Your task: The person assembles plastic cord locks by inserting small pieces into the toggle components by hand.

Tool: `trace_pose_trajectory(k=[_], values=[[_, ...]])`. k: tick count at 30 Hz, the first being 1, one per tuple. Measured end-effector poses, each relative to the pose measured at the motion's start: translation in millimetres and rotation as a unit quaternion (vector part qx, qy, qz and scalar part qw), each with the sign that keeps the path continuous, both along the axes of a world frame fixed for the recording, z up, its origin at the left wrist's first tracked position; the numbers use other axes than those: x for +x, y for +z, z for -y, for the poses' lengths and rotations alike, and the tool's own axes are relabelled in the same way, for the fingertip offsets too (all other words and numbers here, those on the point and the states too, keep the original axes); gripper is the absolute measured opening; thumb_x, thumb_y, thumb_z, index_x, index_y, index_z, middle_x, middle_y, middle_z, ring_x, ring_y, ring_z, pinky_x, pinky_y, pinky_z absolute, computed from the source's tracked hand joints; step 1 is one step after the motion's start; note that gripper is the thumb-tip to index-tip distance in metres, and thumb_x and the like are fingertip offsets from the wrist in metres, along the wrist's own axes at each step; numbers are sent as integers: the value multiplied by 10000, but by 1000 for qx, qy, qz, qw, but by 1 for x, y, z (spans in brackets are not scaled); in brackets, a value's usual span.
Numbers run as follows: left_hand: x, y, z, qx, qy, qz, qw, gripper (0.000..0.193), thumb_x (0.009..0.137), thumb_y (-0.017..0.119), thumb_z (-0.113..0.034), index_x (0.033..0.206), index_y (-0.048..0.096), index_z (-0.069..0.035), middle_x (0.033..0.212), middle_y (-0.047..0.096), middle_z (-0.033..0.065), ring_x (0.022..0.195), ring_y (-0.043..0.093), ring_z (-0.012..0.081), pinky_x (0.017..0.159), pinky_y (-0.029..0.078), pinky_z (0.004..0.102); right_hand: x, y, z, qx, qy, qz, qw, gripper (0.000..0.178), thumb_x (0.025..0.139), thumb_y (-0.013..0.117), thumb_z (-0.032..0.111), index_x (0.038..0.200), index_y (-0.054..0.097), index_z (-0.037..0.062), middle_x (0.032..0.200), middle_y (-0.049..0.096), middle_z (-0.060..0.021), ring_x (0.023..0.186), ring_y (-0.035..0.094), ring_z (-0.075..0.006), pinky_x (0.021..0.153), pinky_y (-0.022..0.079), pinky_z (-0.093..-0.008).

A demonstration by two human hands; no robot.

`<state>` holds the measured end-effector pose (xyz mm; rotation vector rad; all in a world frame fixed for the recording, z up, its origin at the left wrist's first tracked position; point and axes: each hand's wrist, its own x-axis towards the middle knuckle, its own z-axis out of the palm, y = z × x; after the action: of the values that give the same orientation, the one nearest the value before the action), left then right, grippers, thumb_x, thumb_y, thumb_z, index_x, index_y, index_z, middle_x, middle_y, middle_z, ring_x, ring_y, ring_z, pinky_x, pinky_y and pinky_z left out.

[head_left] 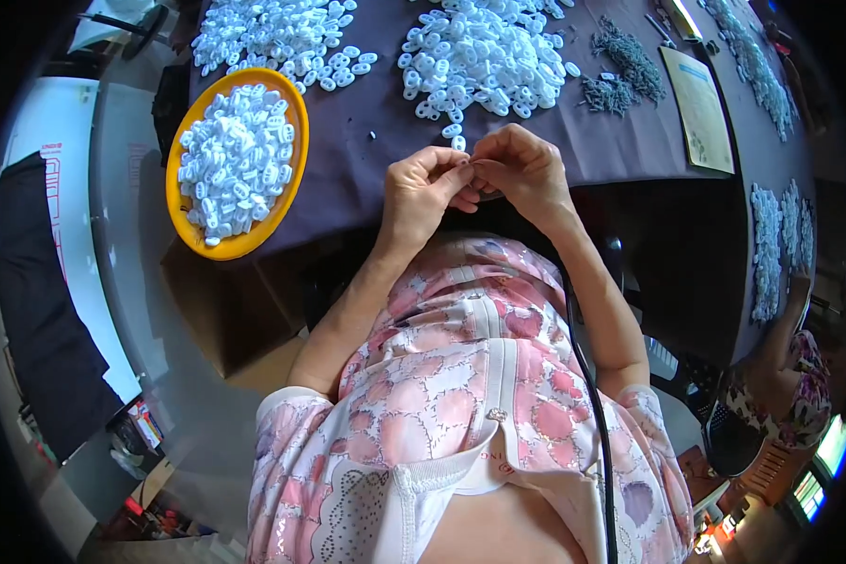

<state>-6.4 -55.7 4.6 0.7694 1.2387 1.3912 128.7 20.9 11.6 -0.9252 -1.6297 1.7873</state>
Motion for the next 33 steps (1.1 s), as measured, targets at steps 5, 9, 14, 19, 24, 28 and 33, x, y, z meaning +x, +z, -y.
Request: trace_pose_trajectory(k=[5,9,14,19,24,28,33], values=[[-21,-5,0,-13,94,44,994,111,838,598,-78,912,604,5,756,626,85,585,619,142,512,542,264,-12,2,-6,142,-32,65,987,141,770,605,-31,902,595,21,762,630,-47,680,570,-69,611,462,-215],[-28,-6,0,-22,116,100,988,112,835,600,-80,910,606,4,766,630,96,577,621,151,511,544,267,-13,7,-17,365,36,142,919,209,764,536,-95,915,611,28,832,602,-69,743,605,-182,650,470,-272],[-24,-9,0,-26,116,123,985,108,834,600,-76,914,611,-4,767,629,86,565,614,140,484,523,248,-24,6,-16,446,112,224,859,221,749,554,1,944,610,89,830,526,-110,812,555,-293,659,463,-378],[-22,-11,-2,-24,108,98,989,113,831,606,-83,915,608,-7,750,616,62,535,581,112,445,467,211,-20,5,-23,444,92,220,864,156,736,584,20,887,589,56,839,530,-116,783,556,-318,651,460,-383],[-12,-4,-14,-11,82,83,993,101,816,599,-88,841,610,9,674,603,44,508,572,97,417,441,199,-7,3,-16,246,-35,129,960,164,777,605,30,931,549,38,766,582,-108,649,585,-209,589,466,-319],[-4,-9,-27,-19,63,103,993,109,829,604,-93,891,605,-3,717,604,51,529,572,102,440,451,211,13,-3,-20,112,-13,71,991,151,806,587,6,949,543,29,743,580,-22,649,547,-81,589,451,-224],[6,-14,-29,-11,39,78,996,103,833,606,-96,889,614,-10,729,615,45,535,575,95,443,453,204,19,-10,-16,57,-25,-1,998,176,823,558,-18,991,571,35,746,562,11,652,532,-53,577,448,-197]])
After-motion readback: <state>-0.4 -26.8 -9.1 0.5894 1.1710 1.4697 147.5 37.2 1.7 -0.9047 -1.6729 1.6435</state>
